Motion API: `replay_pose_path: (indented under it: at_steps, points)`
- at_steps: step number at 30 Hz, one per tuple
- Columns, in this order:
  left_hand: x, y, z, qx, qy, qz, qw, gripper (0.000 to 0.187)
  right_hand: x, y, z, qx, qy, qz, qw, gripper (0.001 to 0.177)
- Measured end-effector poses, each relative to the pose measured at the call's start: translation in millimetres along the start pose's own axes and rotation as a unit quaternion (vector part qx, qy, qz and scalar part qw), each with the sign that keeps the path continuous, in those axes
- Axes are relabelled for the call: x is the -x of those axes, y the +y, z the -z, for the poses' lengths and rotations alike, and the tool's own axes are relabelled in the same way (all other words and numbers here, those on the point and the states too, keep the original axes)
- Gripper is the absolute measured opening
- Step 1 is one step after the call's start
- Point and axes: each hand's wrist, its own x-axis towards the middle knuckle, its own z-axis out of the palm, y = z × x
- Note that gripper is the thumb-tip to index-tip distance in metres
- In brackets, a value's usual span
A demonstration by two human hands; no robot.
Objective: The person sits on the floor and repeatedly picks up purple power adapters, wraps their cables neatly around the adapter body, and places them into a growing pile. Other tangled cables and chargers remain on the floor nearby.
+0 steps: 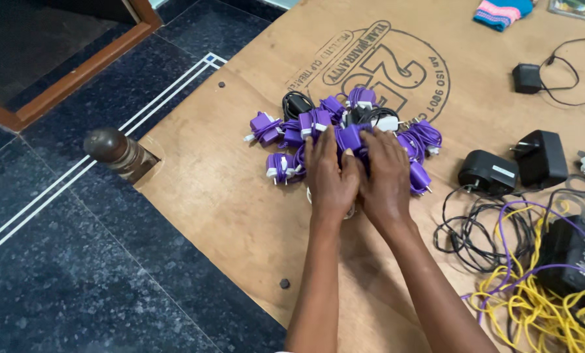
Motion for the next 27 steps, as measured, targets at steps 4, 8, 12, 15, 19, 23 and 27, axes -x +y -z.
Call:
replay_pose_path:
  at_steps: [4,8,12,15,19,23,27]
  points:
    - [1,9,-3,-0.080,-0.028,0.024,0.996,0.058,9,18,-20,0.025,-0.017,-0.011,0.999,0.042]
    - [2,12,-1,-0.124,-0.108,0.019,0.986,0.053,28,31,-27,0.092,-0.032,-0.004,0.995,0.036]
    - [5,13,-5,-0.144,-0.115,0.018,0.983,0.049,29,42,-31,0.199,-0.047,0.027,0.978,0.037]
    - [3,16,-12,-0.154,-0.094,0.016,0.983,0.049,18,47,-24,0.146,-0.084,0.005,0.986,0.039]
    - [10,32,-19,-0.135,-0.035,-0.011,0.990,0.047,27,43,2,0.063,-0.067,0.002,0.996,0.045]
    - [22,58,-28,-0.094,-0.020,-0.066,0.993,0.042,39,41,30,-0.017,0.001,-0.023,1.000,0.045]
    - [32,90,-42,-0.056,-0.030,-0.101,0.993,0.039,45,48,62,0.001,0.057,-0.031,0.998,0.041]
